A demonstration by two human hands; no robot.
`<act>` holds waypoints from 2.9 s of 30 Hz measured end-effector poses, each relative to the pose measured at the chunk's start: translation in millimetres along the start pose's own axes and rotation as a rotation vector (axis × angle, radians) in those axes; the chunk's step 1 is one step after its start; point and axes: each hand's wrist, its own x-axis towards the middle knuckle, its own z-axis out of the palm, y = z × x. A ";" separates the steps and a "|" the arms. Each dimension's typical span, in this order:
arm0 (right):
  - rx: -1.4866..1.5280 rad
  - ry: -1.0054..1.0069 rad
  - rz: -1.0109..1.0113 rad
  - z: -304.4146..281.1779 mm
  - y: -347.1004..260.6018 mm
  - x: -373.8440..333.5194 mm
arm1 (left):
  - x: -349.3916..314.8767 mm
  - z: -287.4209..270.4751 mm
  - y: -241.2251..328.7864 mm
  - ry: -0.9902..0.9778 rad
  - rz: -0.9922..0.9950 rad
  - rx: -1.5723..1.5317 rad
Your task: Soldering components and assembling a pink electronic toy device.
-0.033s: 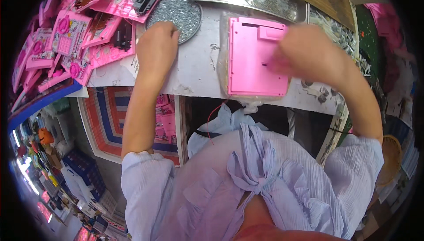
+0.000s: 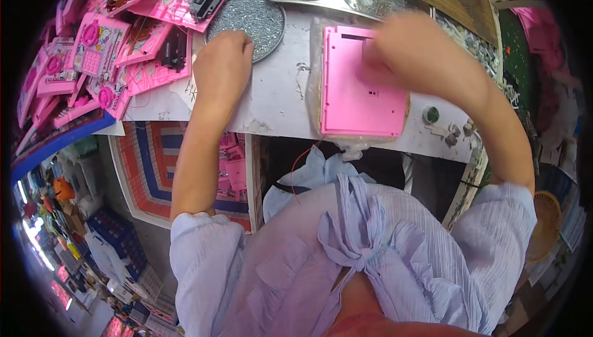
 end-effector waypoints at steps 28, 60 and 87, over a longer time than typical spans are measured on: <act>0.727 0.928 0.201 72.8 58.5 -13.0 | 2.6 18.2 91.9 0.154 0.352 -0.240; 0.618 1.314 -0.127 102.2 -38.4 -62.8 | -41.5 -13.9 130.1 -1.060 -0.403 -2.040; 1.209 1.189 -0.041 109.4 -27.0 -54.9 | -33.5 -9.7 137.3 -1.054 -0.503 -2.138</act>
